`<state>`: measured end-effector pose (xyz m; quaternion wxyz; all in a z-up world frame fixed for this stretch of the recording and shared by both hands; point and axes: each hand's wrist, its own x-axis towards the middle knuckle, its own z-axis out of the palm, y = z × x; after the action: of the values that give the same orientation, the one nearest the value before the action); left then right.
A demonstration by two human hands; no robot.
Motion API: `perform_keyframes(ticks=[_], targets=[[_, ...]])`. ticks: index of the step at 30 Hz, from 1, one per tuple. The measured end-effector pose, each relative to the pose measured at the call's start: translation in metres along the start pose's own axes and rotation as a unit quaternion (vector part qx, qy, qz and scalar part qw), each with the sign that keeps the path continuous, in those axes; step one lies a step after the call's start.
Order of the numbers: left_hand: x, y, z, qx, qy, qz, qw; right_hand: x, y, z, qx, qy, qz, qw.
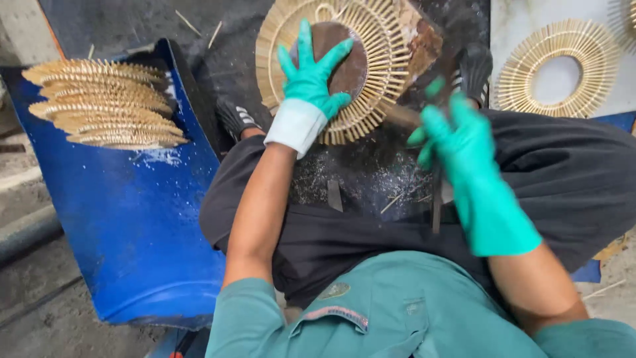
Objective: Removing excess glue and finishing wooden decorative rings using a scraper and cleaning solution.
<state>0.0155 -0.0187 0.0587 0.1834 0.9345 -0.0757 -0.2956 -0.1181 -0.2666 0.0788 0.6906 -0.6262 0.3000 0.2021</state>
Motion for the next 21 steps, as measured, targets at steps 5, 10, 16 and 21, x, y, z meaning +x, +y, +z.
perform_keyframes(ticks=[5, 10, 16, 21], targets=[[0.010, -0.030, 0.038, -0.066, 0.137, 0.036, 0.988, 0.070, -0.011, -0.044, -0.251, 0.107, -0.172, 0.947], [0.014, -0.033, 0.040, -0.032, 0.134, 0.036, 0.990, 0.126, 0.019, -0.042, -0.430, 0.118, -0.338, 0.829], [0.019, -0.029, 0.041, -0.019, 0.153, 0.039, 0.987, 0.048, -0.042, -0.001, -0.240, 0.056, -0.071, 0.967], [0.012, -0.019, 0.038, -0.052, 0.114, -0.028, 0.992, -0.029, -0.041, 0.018, -0.065, 0.025, 0.120, 0.990]])
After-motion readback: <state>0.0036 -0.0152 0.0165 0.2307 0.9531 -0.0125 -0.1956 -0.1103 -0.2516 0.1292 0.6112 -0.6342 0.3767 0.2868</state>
